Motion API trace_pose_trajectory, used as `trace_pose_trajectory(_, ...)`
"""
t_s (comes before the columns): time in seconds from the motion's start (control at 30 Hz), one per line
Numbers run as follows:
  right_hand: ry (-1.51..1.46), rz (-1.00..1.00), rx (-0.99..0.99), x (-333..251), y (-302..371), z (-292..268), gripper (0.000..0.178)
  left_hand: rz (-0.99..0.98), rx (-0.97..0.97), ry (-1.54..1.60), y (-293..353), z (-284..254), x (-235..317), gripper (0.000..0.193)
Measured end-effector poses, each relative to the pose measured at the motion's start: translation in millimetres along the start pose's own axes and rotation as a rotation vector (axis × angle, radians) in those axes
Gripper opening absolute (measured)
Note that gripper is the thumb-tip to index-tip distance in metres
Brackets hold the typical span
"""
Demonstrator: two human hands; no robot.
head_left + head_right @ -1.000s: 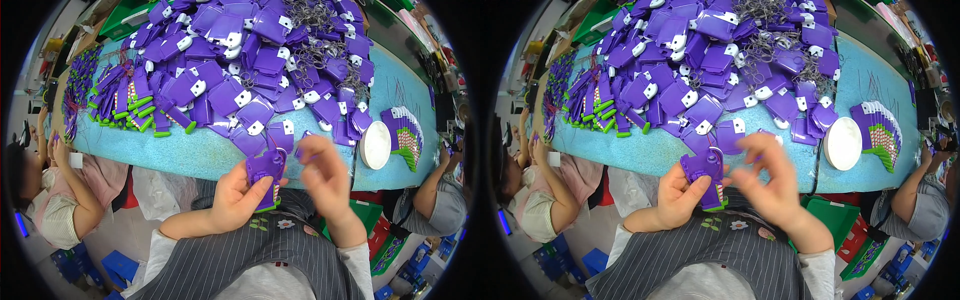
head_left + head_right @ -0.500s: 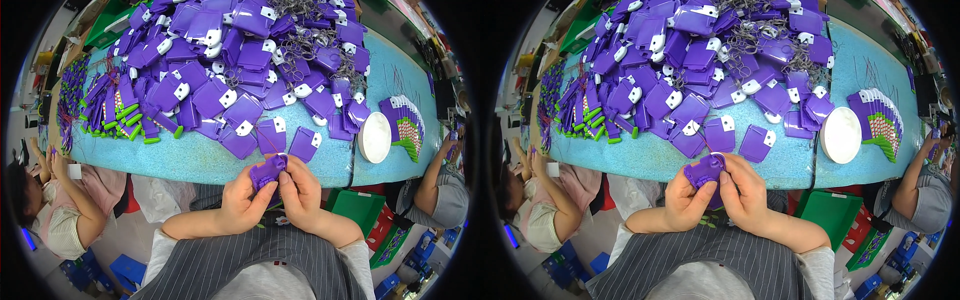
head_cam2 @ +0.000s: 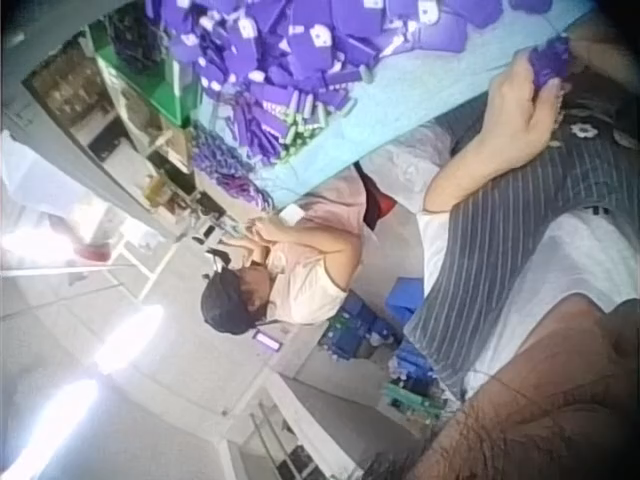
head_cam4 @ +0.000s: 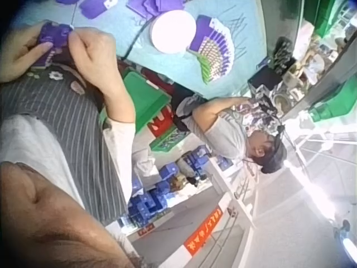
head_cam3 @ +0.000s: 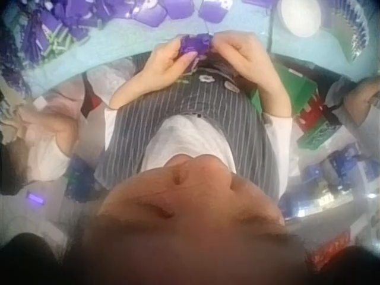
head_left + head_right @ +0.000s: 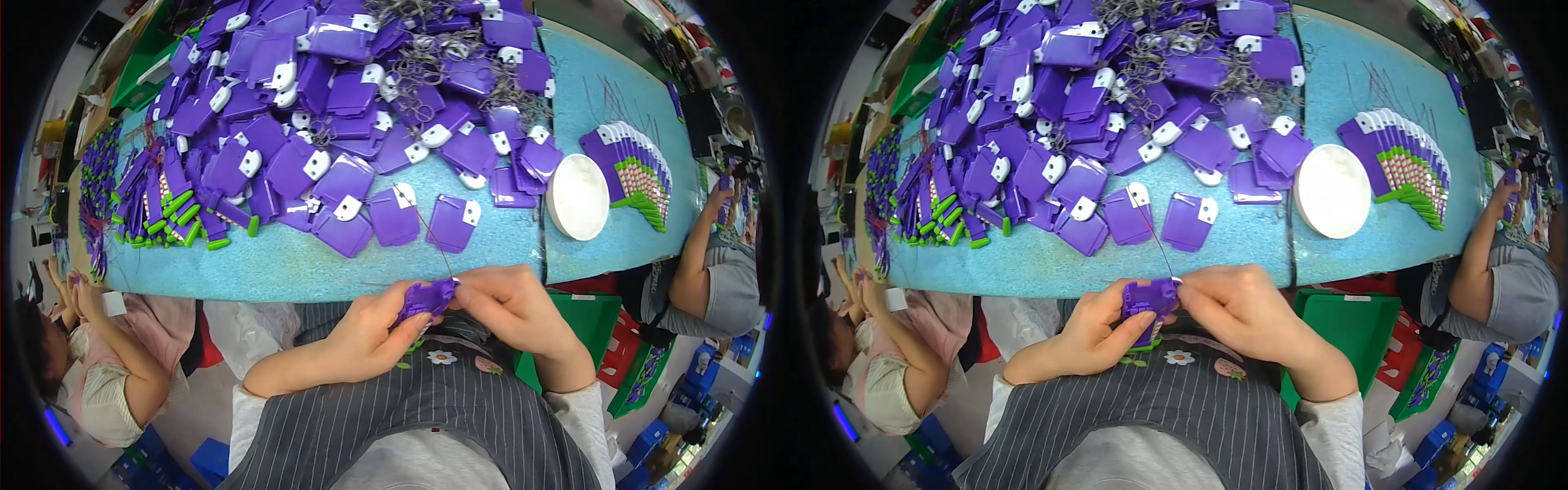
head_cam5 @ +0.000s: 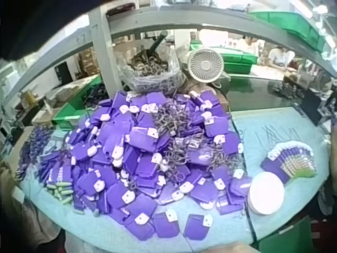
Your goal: The person assembles toy components by hand, inserting wires and small plastic pieces into plastic casings and pressing the parts together.
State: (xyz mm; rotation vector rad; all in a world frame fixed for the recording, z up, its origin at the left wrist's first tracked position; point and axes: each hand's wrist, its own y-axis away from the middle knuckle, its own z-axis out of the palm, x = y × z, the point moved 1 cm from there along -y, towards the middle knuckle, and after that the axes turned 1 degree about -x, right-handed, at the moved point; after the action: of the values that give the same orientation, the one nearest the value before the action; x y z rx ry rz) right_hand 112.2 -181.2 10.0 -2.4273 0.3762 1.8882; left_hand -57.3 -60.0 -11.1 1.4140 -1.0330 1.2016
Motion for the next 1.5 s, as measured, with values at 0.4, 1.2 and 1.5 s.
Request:
trace_pose_trajectory(0.4, 0.998, 0.010, 0.668, 25, 11, -32, 0.010, -0.113, 0.149, 0.719, -7, 7, 14, 0.032)
trace_pose_trajectory(1.2, 0.713, 0.029, 0.986, 7, 56, -73, 0.008, -0.047, 0.083, 0.756, -29, 8, 8, 0.034)
trace_pose_trajectory(1.5, 0.232, -0.113, 0.989, 10, 42, -71, 0.007, -0.111, 0.054, 0.811, -29, 7, 17, 0.034)
